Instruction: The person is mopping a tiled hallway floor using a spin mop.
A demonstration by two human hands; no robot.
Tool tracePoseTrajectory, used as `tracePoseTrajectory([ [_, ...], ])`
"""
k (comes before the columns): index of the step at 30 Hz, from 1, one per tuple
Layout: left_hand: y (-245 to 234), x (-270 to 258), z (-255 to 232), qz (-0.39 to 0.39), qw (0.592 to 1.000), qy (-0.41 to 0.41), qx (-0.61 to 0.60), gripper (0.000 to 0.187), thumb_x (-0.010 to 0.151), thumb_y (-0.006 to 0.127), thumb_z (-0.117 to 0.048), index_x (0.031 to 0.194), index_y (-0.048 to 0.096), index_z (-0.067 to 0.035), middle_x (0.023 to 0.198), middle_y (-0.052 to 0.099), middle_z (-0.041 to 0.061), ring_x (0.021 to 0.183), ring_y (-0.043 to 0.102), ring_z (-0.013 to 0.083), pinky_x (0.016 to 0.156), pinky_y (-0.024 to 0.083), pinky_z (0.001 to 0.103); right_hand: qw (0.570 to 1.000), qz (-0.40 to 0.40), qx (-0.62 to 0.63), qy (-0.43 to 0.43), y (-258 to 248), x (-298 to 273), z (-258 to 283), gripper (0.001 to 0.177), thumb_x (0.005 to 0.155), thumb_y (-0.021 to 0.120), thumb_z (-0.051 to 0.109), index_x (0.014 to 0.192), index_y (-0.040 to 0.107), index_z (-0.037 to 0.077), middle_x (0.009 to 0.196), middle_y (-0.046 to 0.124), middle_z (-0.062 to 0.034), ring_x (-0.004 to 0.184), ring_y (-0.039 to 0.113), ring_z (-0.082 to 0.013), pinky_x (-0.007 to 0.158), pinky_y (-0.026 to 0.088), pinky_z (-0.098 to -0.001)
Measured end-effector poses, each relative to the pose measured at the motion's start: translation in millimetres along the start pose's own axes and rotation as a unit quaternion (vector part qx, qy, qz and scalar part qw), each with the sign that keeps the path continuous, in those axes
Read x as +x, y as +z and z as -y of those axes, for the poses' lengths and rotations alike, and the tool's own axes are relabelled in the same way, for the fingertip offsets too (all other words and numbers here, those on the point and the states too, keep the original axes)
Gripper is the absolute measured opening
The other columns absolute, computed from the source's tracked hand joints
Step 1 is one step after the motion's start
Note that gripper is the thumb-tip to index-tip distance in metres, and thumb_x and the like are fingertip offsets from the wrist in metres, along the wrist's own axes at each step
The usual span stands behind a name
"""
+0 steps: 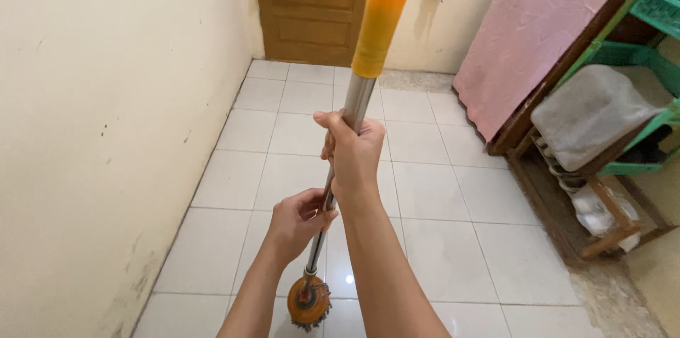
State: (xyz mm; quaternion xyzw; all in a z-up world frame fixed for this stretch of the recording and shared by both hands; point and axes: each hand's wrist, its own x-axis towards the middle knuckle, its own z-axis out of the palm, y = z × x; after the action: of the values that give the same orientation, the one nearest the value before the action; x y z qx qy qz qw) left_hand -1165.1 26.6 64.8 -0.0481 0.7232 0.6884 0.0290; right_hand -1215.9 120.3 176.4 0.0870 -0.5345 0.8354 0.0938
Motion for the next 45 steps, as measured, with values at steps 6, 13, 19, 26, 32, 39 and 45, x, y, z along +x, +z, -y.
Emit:
tracePoseTrajectory([
  [6, -59.2, 86.6, -1.0, 0.027, 0.995, 0.101, -0.006, 0.018, 0.090, 0.069, -0.003, 0.107, 0.070, 0.002, 0.073, 0.062, 0.000, 0.064, 0.055, 0.0094, 0.061, 0.050, 0.029, 0.993, 0.111, -0.007, 0.026, 43.3, 83.1, -35.6, 0.043, 0.081, 0.076, 0.009, 0.053, 0.043, 0.012, 0.044, 0.038, 0.0032, 0.037, 0.029, -0.0069, 0.041, 0.032, -0.0276],
  [13, -90.1, 175.4, -16.9, -0.098, 0.976, 0.113, 0.159, 0.020, 0.092, 0.069, -0.016, 0.108, 0.072, -0.004, 0.070, 0.071, 0.001, 0.062, 0.066, 0.0059, 0.062, 0.058, 0.025, 0.985, 0.169, -0.028, 0.012, 85.2, 182.6, -95.2, 0.031, 0.087, 0.078, 0.027, 0.078, 0.050, 0.015, 0.051, 0.039, 0.0031, 0.040, 0.031, -0.0082, 0.043, 0.032, -0.0278],
  [19, -117.0, 272.4, -9.4, -0.327, 0.892, 0.226, 0.218, 0.025, 0.085, 0.069, -0.008, 0.109, 0.071, 0.000, 0.076, 0.073, 0.010, 0.056, 0.066, 0.0210, 0.057, 0.053, 0.033, 0.978, 0.065, -0.198, -0.016, 150.2, 246.3, -133.1, 0.041, 0.091, 0.066, 0.049, 0.085, 0.051, 0.011, 0.070, 0.057, 0.0012, 0.063, 0.052, -0.0073, 0.055, 0.047, -0.0264],
  [26, -185.7, 363.8, -37.2, -0.215, 0.923, 0.112, 0.300, 0.027, 0.075, 0.081, -0.021, 0.090, 0.067, -0.003, 0.070, 0.071, 0.009, 0.063, 0.068, 0.0232, 0.061, 0.055, 0.039, 0.960, 0.260, -0.072, 0.074, 182.0, 353.6, -181.9, 0.046, 0.095, 0.070, 0.042, 0.070, 0.044, 0.013, 0.051, 0.039, 0.0025, 0.039, 0.032, -0.0083, 0.036, 0.023, -0.0282],
  [32, -246.1, 441.0, -23.5, -0.121, 0.962, 0.094, 0.228, 0.013, 0.091, 0.063, -0.011, 0.103, 0.063, -0.005, 0.072, 0.071, 0.011, 0.063, 0.069, 0.0280, 0.060, 0.055, 0.041, 0.944, 0.319, -0.063, 0.049, 219.8, 425.9, -220.4, 0.041, 0.094, 0.073, 0.037, 0.071, 0.049, 0.014, 0.052, 0.045, 0.0035, 0.044, 0.037, -0.0046, 0.042, 0.027, -0.0259],
  [39, -311.6, 493.0, -24.1, -0.244, 0.864, 0.051, 0.437, 0.043, 0.086, 0.083, -0.047, 0.088, 0.065, -0.008, 0.071, 0.073, 0.006, 0.064, 0.068, 0.0257, 0.063, 0.054, 0.039, 0.987, 0.108, -0.115, 0.024, 307.4, 447.4, -265.3, 0.047, 0.096, 0.072, 0.032, 0.066, 0.043, 0.009, 0.054, 0.037, 0.0054, 0.046, 0.031, -0.0076, 0.042, 0.024, -0.0298],
  [45, -387.3, 572.8, 23.3, -0.064, 0.964, 0.246, 0.073, 0.013, 0.090, 0.069, -0.020, 0.098, 0.066, -0.011, 0.076, 0.075, -0.003, 0.066, 0.070, 0.0150, 0.056, 0.055, 0.034, 0.905, 0.399, 0.093, 0.116, 332.8, 529.0, -306.3, 0.031, 0.092, 0.075, 0.019, 0.078, 0.048, 0.012, 0.063, 0.044, 0.0035, 0.050, 0.035, -0.0064, 0.048, 0.028, -0.0279],
])
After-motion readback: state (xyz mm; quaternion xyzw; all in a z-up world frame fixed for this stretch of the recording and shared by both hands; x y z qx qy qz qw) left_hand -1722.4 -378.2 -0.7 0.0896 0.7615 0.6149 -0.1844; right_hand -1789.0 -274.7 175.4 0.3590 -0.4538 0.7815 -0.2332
